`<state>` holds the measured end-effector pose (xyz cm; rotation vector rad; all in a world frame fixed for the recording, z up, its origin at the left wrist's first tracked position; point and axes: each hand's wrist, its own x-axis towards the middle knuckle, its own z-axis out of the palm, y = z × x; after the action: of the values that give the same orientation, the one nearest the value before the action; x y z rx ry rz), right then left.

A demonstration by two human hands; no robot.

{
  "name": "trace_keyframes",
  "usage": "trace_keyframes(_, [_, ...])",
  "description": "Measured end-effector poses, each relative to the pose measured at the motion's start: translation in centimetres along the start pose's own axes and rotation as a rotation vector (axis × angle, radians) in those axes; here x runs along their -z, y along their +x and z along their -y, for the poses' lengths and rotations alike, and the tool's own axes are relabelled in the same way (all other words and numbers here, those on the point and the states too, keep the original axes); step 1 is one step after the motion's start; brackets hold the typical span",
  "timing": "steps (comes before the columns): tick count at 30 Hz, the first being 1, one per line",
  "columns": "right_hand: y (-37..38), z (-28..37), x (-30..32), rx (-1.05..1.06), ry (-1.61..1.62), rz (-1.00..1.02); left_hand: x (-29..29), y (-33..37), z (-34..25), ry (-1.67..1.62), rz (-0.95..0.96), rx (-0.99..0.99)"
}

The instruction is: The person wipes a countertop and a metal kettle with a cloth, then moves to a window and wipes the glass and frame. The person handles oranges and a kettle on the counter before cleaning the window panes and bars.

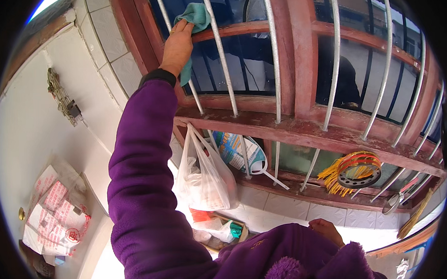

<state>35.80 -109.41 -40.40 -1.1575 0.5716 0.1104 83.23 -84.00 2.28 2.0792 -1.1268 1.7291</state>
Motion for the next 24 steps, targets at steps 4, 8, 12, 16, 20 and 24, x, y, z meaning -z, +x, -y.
trace_keyframes(4, [0.6, 0.2, -1.0, 0.008, -0.113, 0.042, 0.0, -1.8, -2.2, -0.344, -0.176, 0.068])
trace_keyframes(8, [1.7, -0.2, -1.6, -0.024, -0.149, 0.084, -3.3, -6.7, -5.1, -0.435, -0.161, 0.171])
trace_keyframes(12, [2.4, -0.7, -1.2, 0.004, -0.271, 0.066, -7.6, -10.4, -5.8, -0.346, 0.036, 0.589])
trace_keyframes(16, [2.5, -1.0, -0.8, -0.023, -0.290, 0.013, -11.1, -9.6, -4.4, -0.272, 0.170, 0.730])
trace_keyframes(20, [2.2, -0.7, -0.7, -0.031, -0.286, -0.057, -13.5, -7.3, -1.2, -0.495, -0.067, 0.972])
trace_keyframes(24, [1.6, 0.0, -0.5, -0.020, -0.335, -0.130, -16.0, -5.7, -0.6, -0.341, -0.296, 1.097])
